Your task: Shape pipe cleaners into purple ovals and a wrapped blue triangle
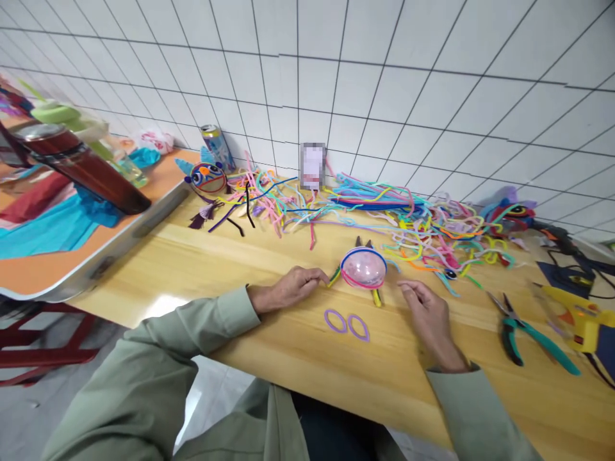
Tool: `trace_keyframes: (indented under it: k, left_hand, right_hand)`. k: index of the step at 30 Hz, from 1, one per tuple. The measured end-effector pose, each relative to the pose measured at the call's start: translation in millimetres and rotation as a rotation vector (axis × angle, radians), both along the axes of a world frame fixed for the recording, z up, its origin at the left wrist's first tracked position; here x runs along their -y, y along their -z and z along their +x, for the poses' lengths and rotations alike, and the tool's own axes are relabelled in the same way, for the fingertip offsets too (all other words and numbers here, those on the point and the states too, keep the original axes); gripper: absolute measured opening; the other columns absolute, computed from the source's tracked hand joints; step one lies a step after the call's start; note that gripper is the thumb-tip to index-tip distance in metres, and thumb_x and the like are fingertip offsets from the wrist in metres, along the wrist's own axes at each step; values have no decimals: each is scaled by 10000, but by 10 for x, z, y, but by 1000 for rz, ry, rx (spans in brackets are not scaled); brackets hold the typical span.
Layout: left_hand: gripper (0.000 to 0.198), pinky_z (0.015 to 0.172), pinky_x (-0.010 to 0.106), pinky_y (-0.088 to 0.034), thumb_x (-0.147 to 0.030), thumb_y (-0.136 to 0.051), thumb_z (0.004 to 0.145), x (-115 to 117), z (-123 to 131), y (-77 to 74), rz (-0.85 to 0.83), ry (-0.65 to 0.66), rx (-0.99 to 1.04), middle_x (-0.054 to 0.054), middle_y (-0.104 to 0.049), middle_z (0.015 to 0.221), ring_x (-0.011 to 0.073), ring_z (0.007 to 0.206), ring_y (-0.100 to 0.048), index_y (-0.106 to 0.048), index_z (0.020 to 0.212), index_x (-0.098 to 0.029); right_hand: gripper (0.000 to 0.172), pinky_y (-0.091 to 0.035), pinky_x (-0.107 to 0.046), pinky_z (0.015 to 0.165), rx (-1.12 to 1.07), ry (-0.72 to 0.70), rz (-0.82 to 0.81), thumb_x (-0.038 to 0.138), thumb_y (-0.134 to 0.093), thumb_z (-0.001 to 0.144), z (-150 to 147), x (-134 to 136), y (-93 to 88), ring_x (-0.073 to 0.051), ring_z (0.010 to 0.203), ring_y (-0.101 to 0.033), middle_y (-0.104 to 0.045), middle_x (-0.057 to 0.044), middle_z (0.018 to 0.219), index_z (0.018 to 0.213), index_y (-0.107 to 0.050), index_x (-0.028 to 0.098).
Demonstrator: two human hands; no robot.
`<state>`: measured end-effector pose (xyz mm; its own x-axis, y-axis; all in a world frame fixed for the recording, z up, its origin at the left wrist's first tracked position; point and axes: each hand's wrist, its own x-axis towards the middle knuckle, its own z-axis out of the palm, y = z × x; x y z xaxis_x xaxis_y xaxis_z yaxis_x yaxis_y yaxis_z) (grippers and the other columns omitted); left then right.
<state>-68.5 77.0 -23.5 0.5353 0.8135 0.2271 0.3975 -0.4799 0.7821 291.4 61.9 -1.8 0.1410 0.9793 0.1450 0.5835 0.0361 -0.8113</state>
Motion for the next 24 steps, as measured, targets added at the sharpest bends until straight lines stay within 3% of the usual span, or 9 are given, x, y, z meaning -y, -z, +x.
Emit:
trace_keyframes:
  k: [6, 16, 21, 24]
  left_hand:
    - [330, 705, 246, -484, -210, -482, 1059, 15, 12, -15, -19, 2, -15, 9, -699, 766, 151, 659, -623, -793, 1158, -167]
    - [343, 721, 240, -489, -196, -455, 1047, 12, 15, -28, -14, 16, -35, 22, -730, 807, 152, 688, -621, -773, 1171, -163]
    - [367, 708, 230, -491, -193, -441, 1046, 17, 19, -29, -8, 3, -68, 11, -718, 780, 143, 670, -615, -785, 1173, -165]
    - [353, 759, 245, -535, -184, -460, 1033, 13, 10, -5, 5, -8, -56, 37, -781, 865, 163, 742, -685, -788, 1164, -174]
  right_hand:
    - [450, -430, -338, 572, 34, 3, -29, 597, -627, 874, -4, 20, -25, -202, 570, -524, -687, -21, 649, 953, -853, 217]
    - [477, -476, -347, 623, 36, 30, -32, 601, -630, 852, 21, 3, 22, -219, 634, -605, -783, -63, 767, 964, -863, 200]
    - [486, -453, -328, 600, 26, 40, -14, 611, -633, 853, 26, 6, 64, -197, 600, -564, -727, -35, 692, 953, -863, 195]
    - [488, -424, -320, 577, 35, 27, -15, 604, -622, 867, 21, 7, 74, -186, 573, -521, -675, -13, 640, 973, -867, 195]
